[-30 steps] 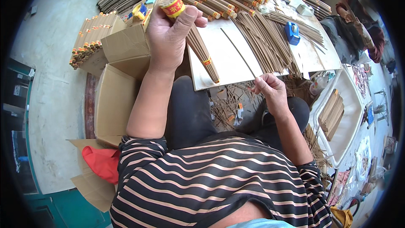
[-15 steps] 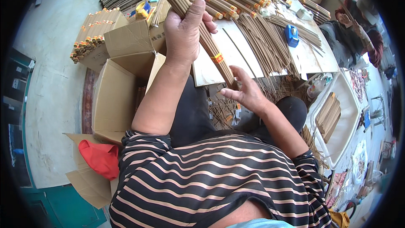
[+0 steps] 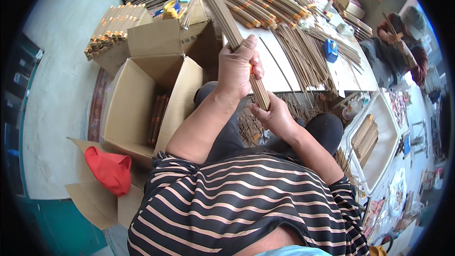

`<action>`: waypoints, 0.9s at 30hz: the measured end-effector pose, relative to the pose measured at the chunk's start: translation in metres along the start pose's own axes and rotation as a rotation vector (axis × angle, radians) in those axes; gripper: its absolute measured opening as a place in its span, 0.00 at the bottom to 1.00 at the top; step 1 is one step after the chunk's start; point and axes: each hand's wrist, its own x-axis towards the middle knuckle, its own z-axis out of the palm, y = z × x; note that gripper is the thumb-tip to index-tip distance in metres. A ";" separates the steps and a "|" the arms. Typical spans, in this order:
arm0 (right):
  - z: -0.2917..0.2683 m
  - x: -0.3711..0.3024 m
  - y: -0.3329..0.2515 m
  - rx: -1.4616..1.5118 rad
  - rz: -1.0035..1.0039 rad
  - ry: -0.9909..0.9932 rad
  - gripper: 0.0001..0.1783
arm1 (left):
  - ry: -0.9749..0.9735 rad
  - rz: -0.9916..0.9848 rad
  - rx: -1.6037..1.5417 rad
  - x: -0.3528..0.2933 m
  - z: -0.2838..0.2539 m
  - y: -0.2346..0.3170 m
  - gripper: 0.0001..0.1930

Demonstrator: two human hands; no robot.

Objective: The person gathers thin wooden sticks from a table, aligns them into bundles, and wraps each bundle with a small paper label. They then place the completed bundles into a cardboard box. The process repeats with additional sticks from the table.

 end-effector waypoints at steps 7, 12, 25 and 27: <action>0.005 -0.003 -0.016 0.203 -0.073 -0.291 0.24 | -0.274 0.050 -0.017 -0.013 -0.020 0.040 0.18; -0.001 0.016 -0.004 0.221 -0.104 -0.151 0.24 | 0.040 0.452 0.479 -0.015 -0.098 0.150 0.22; 0.008 0.041 0.023 0.026 0.261 -0.024 0.10 | 0.616 -0.699 1.006 -0.024 -0.466 0.090 0.39; 0.013 0.046 0.018 0.000 0.279 -0.029 0.09 | 0.728 -0.600 1.142 -0.039 -0.519 0.046 0.32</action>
